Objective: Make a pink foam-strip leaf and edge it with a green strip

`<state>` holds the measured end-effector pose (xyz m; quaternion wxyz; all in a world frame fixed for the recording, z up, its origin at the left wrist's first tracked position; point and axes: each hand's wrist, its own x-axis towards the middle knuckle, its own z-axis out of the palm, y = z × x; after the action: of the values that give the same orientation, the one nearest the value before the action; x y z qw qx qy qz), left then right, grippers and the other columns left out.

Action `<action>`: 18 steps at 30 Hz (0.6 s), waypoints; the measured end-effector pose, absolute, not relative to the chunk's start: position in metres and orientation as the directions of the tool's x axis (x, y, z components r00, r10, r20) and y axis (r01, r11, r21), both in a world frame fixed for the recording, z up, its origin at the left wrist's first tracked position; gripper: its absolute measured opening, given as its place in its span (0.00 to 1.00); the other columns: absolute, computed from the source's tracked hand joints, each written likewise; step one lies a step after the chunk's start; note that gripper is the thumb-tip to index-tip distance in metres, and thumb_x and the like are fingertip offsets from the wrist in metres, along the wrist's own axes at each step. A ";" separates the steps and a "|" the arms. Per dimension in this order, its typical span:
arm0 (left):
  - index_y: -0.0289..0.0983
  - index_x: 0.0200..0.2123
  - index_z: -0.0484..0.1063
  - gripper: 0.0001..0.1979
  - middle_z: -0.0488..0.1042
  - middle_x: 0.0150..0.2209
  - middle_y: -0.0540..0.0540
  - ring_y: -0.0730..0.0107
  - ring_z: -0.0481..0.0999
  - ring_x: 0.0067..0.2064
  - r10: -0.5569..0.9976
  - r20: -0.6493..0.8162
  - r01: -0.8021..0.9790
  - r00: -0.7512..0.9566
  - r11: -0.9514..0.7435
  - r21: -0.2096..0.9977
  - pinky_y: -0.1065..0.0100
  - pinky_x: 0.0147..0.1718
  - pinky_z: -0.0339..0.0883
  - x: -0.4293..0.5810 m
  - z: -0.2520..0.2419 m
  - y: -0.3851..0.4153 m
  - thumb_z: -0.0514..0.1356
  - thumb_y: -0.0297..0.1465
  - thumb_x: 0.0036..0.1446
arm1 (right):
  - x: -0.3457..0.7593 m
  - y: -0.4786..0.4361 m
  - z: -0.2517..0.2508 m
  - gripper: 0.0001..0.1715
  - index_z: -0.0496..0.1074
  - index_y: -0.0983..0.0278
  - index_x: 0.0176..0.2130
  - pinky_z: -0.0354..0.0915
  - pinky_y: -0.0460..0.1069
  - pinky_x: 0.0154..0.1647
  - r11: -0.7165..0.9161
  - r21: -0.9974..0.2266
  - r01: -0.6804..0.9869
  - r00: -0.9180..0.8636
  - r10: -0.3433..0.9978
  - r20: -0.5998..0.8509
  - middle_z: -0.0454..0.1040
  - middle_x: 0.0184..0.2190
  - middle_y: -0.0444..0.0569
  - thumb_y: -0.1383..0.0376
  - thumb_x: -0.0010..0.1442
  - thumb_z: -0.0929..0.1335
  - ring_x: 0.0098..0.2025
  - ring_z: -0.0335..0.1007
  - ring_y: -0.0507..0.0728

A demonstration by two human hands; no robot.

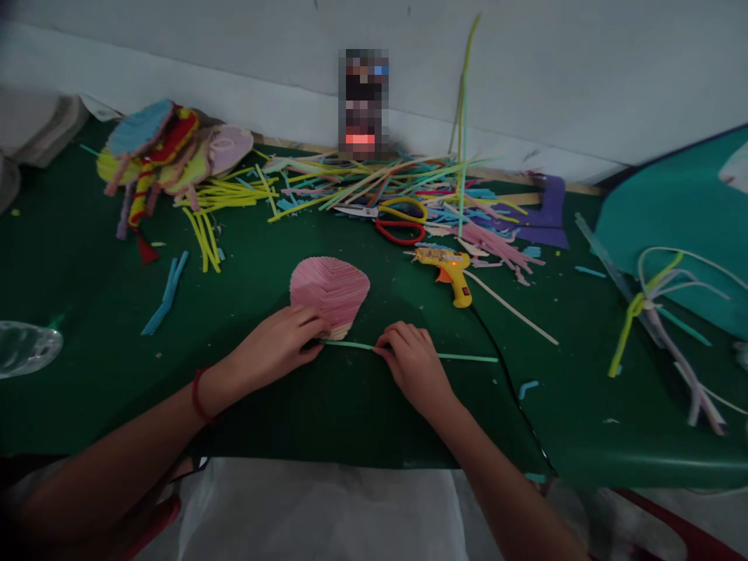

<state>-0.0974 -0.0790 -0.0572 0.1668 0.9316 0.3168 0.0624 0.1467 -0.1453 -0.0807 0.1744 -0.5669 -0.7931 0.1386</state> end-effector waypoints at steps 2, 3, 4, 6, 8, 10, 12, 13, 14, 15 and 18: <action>0.35 0.39 0.68 0.05 0.72 0.41 0.44 0.62 0.71 0.43 0.607 -0.001 0.567 0.795 -0.743 0.356 0.62 0.40 0.64 -0.098 -0.056 -0.079 0.55 0.25 0.60 | 0.147 -0.146 -0.081 0.07 0.67 0.62 0.36 0.58 0.54 0.41 0.316 -0.418 0.852 -0.292 0.949 0.121 0.73 0.37 0.51 0.65 0.66 0.62 0.40 0.68 0.59; 0.35 0.39 0.68 0.05 0.72 0.41 0.44 0.63 0.71 0.43 0.605 -0.006 0.567 0.796 -0.743 0.356 0.63 0.40 0.65 -0.098 -0.055 -0.079 0.54 0.24 0.60 | 0.147 -0.146 -0.082 0.06 0.68 0.62 0.36 0.58 0.54 0.41 0.316 -0.418 0.852 -0.292 0.949 0.122 0.73 0.37 0.51 0.66 0.66 0.62 0.40 0.69 0.59; 0.35 0.39 0.68 0.05 0.72 0.41 0.44 0.63 0.71 0.42 0.604 -0.010 0.567 0.797 -0.744 0.353 0.63 0.40 0.65 -0.098 -0.055 -0.079 0.54 0.24 0.60 | 0.147 -0.146 -0.082 0.06 0.68 0.62 0.36 0.58 0.54 0.41 0.317 -0.418 0.851 -0.293 0.948 0.124 0.73 0.37 0.51 0.66 0.66 0.63 0.40 0.69 0.59; 0.36 0.39 0.68 0.06 0.71 0.42 0.44 0.63 0.71 0.42 0.599 -0.014 0.566 0.801 -0.749 0.346 0.63 0.40 0.65 -0.098 -0.055 -0.079 0.53 0.24 0.60 | 0.146 -0.146 -0.082 0.07 0.68 0.61 0.36 0.58 0.54 0.41 0.321 -0.417 0.851 -0.294 0.947 0.129 0.73 0.37 0.51 0.66 0.66 0.62 0.40 0.69 0.59; 0.36 0.39 0.68 0.06 0.71 0.42 0.44 0.64 0.71 0.42 0.596 -0.011 0.564 0.803 -0.753 0.340 0.63 0.40 0.65 -0.099 -0.056 -0.078 0.53 0.24 0.60 | 0.146 -0.146 -0.082 0.07 0.68 0.62 0.36 0.58 0.54 0.41 0.321 -0.415 0.851 -0.293 0.947 0.130 0.73 0.37 0.51 0.66 0.66 0.62 0.40 0.68 0.59; 0.36 0.39 0.67 0.06 0.71 0.42 0.44 0.64 0.71 0.42 0.598 -0.010 0.566 0.801 -0.752 0.338 0.64 0.40 0.65 -0.098 -0.056 -0.078 0.53 0.24 0.60 | 0.146 -0.146 -0.082 0.07 0.68 0.62 0.36 0.58 0.53 0.41 0.319 -0.415 0.852 -0.292 0.948 0.129 0.72 0.37 0.51 0.66 0.66 0.62 0.40 0.68 0.59; 0.36 0.39 0.67 0.05 0.70 0.41 0.44 0.64 0.71 0.42 0.604 -0.013 0.570 0.797 -0.746 0.344 0.64 0.40 0.65 -0.098 -0.055 -0.079 0.53 0.24 0.60 | 0.146 -0.146 -0.082 0.07 0.68 0.62 0.36 0.58 0.53 0.42 0.319 -0.413 0.853 -0.291 0.948 0.129 0.72 0.37 0.51 0.66 0.67 0.62 0.41 0.68 0.59; 0.35 0.38 0.67 0.05 0.70 0.41 0.44 0.64 0.71 0.42 0.606 -0.014 0.572 0.795 -0.743 0.347 0.64 0.39 0.65 -0.098 -0.055 -0.079 0.53 0.24 0.60 | 0.145 -0.146 -0.082 0.07 0.68 0.62 0.36 0.58 0.53 0.42 0.318 -0.411 0.854 -0.291 0.948 0.130 0.72 0.37 0.52 0.66 0.67 0.62 0.41 0.68 0.59; 0.35 0.38 0.67 0.05 0.70 0.41 0.44 0.64 0.70 0.42 0.607 -0.015 0.573 0.794 -0.740 0.351 0.64 0.39 0.65 -0.097 -0.054 -0.079 0.53 0.24 0.60 | 0.145 -0.146 -0.081 0.07 0.68 0.62 0.36 0.58 0.54 0.42 0.318 -0.410 0.855 -0.291 0.948 0.129 0.72 0.37 0.52 0.66 0.67 0.62 0.41 0.68 0.59; 0.35 0.38 0.67 0.05 0.70 0.41 0.44 0.64 0.70 0.42 0.608 -0.017 0.574 0.794 -0.738 0.355 0.64 0.39 0.65 -0.097 -0.054 -0.079 0.53 0.23 0.60 | 0.145 -0.146 -0.081 0.07 0.68 0.62 0.36 0.58 0.54 0.42 0.317 -0.410 0.855 -0.291 0.948 0.126 0.72 0.37 0.52 0.66 0.67 0.62 0.41 0.68 0.59; 0.35 0.39 0.68 0.06 0.70 0.41 0.44 0.64 0.70 0.42 0.608 -0.019 0.574 0.794 -0.738 0.354 0.64 0.39 0.65 -0.096 -0.055 -0.079 0.53 0.23 0.60 | 0.146 -0.145 -0.080 0.07 0.68 0.62 0.36 0.59 0.54 0.41 0.319 -0.410 0.855 -0.298 0.948 0.115 0.72 0.37 0.51 0.66 0.67 0.62 0.41 0.68 0.59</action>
<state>-0.0961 -0.0787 -0.0549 0.1735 0.9310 0.3175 0.0488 0.1455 -0.1448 -0.0804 0.1698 -0.5675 -0.7940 0.1367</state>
